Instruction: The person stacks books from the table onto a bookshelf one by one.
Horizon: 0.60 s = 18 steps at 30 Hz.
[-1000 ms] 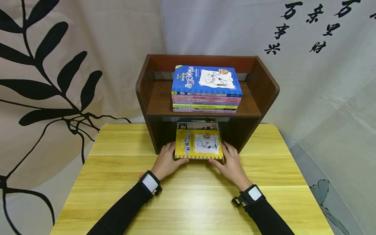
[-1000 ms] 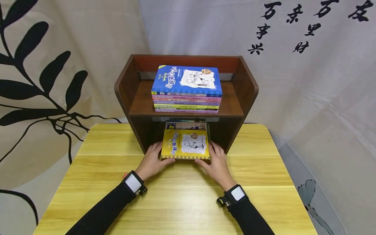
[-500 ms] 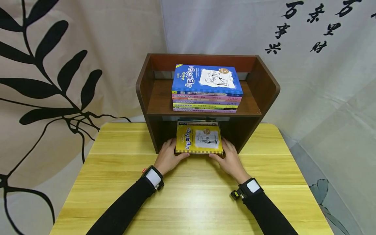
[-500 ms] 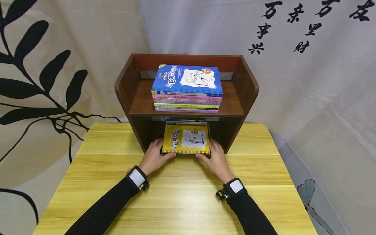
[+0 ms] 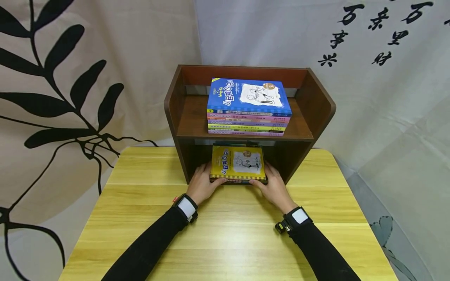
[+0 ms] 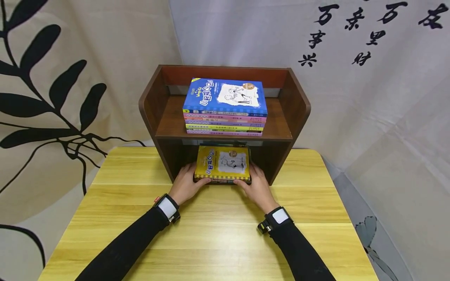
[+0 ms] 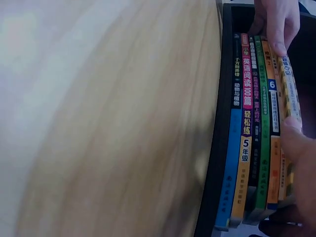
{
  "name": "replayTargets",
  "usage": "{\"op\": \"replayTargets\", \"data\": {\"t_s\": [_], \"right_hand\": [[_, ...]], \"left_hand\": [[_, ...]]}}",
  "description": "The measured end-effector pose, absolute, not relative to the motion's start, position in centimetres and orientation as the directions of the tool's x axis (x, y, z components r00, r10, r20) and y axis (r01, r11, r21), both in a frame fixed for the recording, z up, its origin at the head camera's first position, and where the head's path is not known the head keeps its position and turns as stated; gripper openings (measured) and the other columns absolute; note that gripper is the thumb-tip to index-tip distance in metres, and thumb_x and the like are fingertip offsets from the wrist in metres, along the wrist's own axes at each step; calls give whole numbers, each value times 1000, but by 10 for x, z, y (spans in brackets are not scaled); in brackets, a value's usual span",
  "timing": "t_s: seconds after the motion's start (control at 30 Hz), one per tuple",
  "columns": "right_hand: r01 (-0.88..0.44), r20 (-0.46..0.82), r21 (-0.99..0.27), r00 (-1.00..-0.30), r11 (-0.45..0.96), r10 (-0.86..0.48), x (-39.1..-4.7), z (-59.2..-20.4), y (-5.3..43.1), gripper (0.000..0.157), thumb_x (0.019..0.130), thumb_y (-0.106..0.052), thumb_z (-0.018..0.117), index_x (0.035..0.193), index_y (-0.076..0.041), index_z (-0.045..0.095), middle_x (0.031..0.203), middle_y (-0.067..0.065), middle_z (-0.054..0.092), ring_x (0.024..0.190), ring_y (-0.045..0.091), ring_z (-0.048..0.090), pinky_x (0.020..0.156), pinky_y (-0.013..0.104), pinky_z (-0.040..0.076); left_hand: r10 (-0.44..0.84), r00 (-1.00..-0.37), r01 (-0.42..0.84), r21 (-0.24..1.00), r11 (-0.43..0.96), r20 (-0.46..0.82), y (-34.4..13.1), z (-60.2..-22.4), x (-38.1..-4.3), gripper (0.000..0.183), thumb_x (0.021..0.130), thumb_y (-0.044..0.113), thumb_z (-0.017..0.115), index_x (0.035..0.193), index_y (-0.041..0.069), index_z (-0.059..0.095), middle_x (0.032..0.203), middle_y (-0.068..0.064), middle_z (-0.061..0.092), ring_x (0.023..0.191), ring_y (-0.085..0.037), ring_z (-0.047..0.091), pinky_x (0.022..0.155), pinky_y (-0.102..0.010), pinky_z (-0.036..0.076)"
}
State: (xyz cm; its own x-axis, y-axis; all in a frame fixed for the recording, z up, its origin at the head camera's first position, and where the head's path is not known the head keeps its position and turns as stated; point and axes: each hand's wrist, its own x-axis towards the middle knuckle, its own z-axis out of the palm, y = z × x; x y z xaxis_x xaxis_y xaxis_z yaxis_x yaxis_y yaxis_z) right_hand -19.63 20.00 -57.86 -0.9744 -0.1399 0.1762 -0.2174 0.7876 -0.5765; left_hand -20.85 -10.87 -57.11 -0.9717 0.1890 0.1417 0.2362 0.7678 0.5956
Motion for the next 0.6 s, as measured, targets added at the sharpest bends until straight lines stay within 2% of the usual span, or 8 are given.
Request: {"op": "replayTargets", "data": {"t_s": [0.37, 0.6], "right_hand": [[-195, 157, -590, -979, 783, -126, -203, -580, 198, 101, 91, -69, 65, 167, -10, 32, 172, 24, 31, 156, 46, 31, 123, 63, 33], [-184, 151, -613, -982, 768, -115, -205, -579, 197, 102, 92, -67, 66, 166, -7, 31, 171, 25, 31, 155, 48, 30, 122, 65, 32]], "left_hand": [[185, -971, 237, 558, 795, 150, -107, -569, -213, 94, 92, 64, 68, 160, 3, 43, 155, -26, 53, 138, -46, 52, 113, -58, 48], [170, -979, 204, 569, 797, 112, -104, -567, -216, 94, 94, 65, 66, 160, 4, 42, 157, -26, 51, 139, -45, 51, 113, -58, 47]]}}
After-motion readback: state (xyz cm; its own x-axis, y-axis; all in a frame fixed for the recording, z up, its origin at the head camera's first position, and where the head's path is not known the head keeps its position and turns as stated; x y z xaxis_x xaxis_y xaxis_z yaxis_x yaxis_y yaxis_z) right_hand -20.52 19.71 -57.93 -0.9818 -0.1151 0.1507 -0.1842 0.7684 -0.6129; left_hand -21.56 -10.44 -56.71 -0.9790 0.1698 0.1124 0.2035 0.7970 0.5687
